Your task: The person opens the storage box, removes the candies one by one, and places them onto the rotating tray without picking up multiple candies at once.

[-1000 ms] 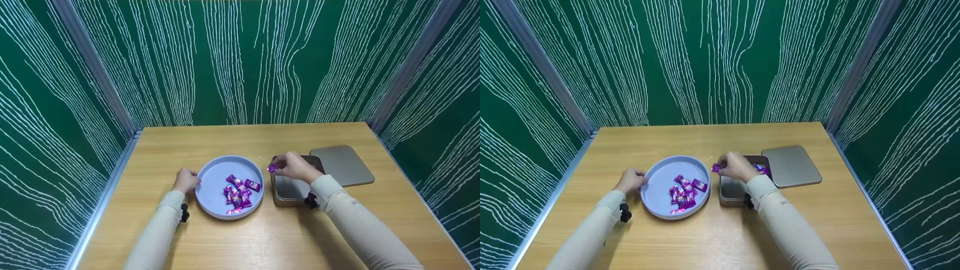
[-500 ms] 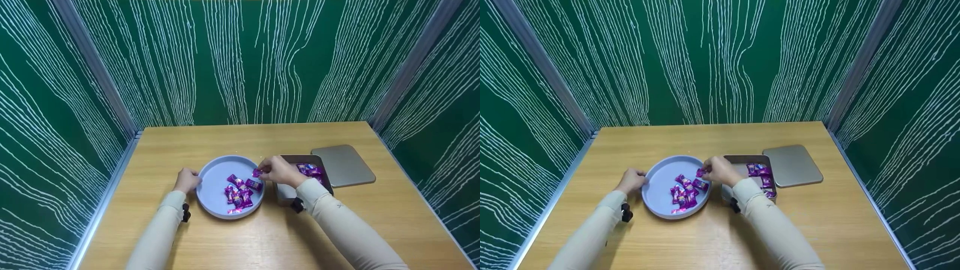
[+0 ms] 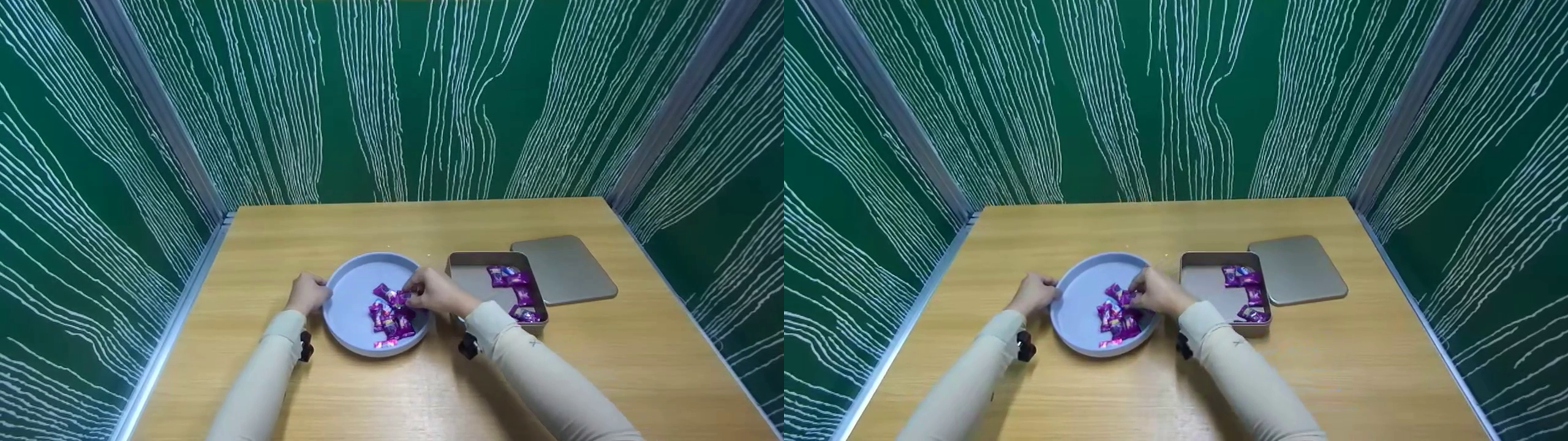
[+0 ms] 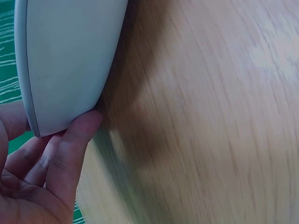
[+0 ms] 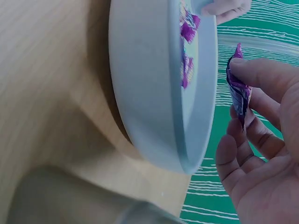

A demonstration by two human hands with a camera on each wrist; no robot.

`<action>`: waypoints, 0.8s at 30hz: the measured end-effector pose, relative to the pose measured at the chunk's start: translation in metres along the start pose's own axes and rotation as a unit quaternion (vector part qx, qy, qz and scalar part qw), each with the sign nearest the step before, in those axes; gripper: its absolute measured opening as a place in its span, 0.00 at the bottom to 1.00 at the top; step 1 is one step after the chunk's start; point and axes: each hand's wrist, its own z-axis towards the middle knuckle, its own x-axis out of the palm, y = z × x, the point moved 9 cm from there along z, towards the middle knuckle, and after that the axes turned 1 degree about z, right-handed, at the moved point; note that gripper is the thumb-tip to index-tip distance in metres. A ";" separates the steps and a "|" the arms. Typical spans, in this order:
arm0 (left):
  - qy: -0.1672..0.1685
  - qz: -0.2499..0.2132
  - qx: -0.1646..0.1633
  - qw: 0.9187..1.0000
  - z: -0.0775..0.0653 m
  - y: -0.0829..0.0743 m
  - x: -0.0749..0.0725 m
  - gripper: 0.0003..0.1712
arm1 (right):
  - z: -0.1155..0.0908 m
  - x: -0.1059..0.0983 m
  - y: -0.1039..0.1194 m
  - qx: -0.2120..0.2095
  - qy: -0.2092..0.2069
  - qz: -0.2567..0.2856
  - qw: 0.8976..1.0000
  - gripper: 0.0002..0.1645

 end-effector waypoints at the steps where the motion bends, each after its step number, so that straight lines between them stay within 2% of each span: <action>1: -0.001 0.001 0.002 1.000 0.000 0.000 0.000 0.22 | 0.001 0.003 0.000 -0.004 0.002 -0.004 1.000 0.14; 5: 0.001 0.002 0.009 1.000 0.002 -0.001 0.000 0.22 | 0.002 0.013 0.000 -0.007 0.015 -0.005 1.000 0.14; 12: 0.004 -0.002 0.004 1.000 0.000 0.000 0.000 0.22 | 0.003 0.029 -0.006 0.013 0.035 0.012 0.999 0.14; 20: -0.007 0.003 0.014 1.000 -0.001 -0.002 -0.001 0.19 | 0.006 0.037 -0.009 -0.009 0.025 -0.022 0.999 0.13; 24: -0.004 -0.009 0.001 1.000 0.000 0.000 0.000 0.19 | 0.006 0.038 -0.008 -0.013 0.026 -0.036 0.999 0.14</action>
